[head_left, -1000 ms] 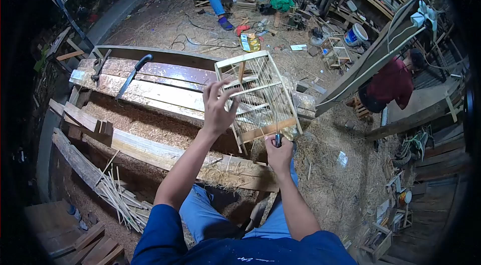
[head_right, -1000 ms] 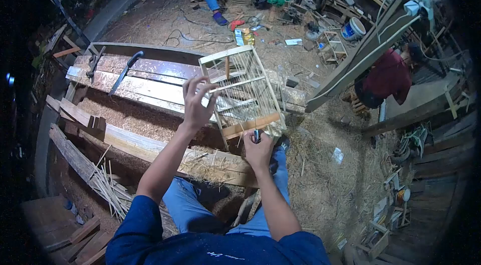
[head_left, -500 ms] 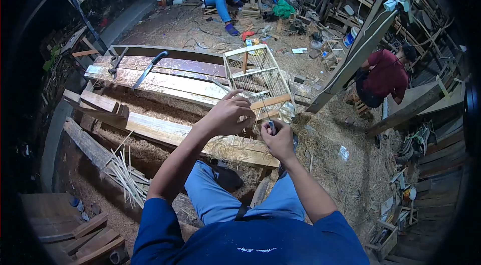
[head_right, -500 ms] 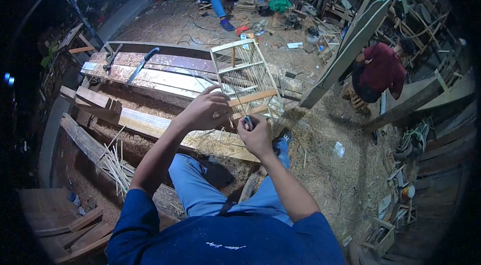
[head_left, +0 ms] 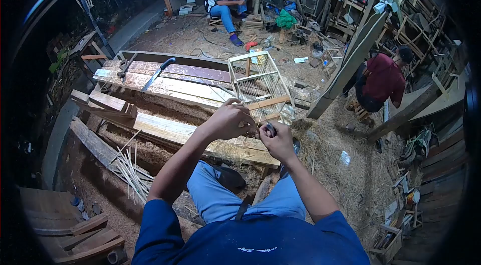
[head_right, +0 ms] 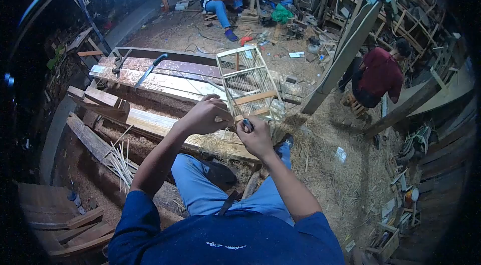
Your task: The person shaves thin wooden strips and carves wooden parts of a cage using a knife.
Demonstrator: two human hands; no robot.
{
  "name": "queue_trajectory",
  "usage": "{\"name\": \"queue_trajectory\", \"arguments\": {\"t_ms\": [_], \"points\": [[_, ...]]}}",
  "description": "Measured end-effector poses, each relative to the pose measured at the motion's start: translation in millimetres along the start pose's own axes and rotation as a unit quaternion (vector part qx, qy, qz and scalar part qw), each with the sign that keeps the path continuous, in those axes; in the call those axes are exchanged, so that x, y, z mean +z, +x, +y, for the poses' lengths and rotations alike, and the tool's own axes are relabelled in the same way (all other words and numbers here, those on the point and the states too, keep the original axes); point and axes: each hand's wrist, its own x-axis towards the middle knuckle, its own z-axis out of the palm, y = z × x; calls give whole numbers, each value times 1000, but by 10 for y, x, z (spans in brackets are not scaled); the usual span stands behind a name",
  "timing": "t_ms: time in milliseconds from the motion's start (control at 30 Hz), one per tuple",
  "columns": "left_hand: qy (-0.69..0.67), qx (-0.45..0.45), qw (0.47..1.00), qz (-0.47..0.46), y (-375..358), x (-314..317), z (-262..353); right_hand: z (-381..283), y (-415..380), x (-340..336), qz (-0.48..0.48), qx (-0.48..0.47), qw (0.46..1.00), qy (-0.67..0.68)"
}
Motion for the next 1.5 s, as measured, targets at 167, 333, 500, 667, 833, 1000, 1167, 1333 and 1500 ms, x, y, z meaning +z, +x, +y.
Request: {"name": "queue_trajectory", "arguments": {"t_ms": [167, 333, 500, 667, 833, 1000, 1167, 1333, 1500], "points": [[-6, -20, 1000, 14, -64, 41, 36, 30, -21, -40, -19, -2, 1000, -4], [-6, -31, 999, 15, -82, 58, 92, -7, -54, -94, -30, -19, 999, -8], [12, -13, 999, 37, -85, 75, 131, -64, -91, -154, -46, -5, 999, -7], [12, -24, 999, 31, -92, 106, 128, -69, -125, -171, -42, -7, 999, -18], [19, -19, 999, 38, -117, 105, 193, -22, -154, -159, -43, -15, 999, -19], [20, -35, 998, 56, -181, 277, 175, 2, -185, -162, -54, -11, 996, -64], [26, -104, 992, 69, -326, 564, 223, 143, -139, -335, -11, -99, 981, -166], [9, -202, 972, 117, -529, 1392, 102, 583, -446, -392, 45, 159, 981, -104], [-2, -258, 952, 167, -735, 2489, 7, 1306, -1315, -88, 44, 181, 978, -92]]}}
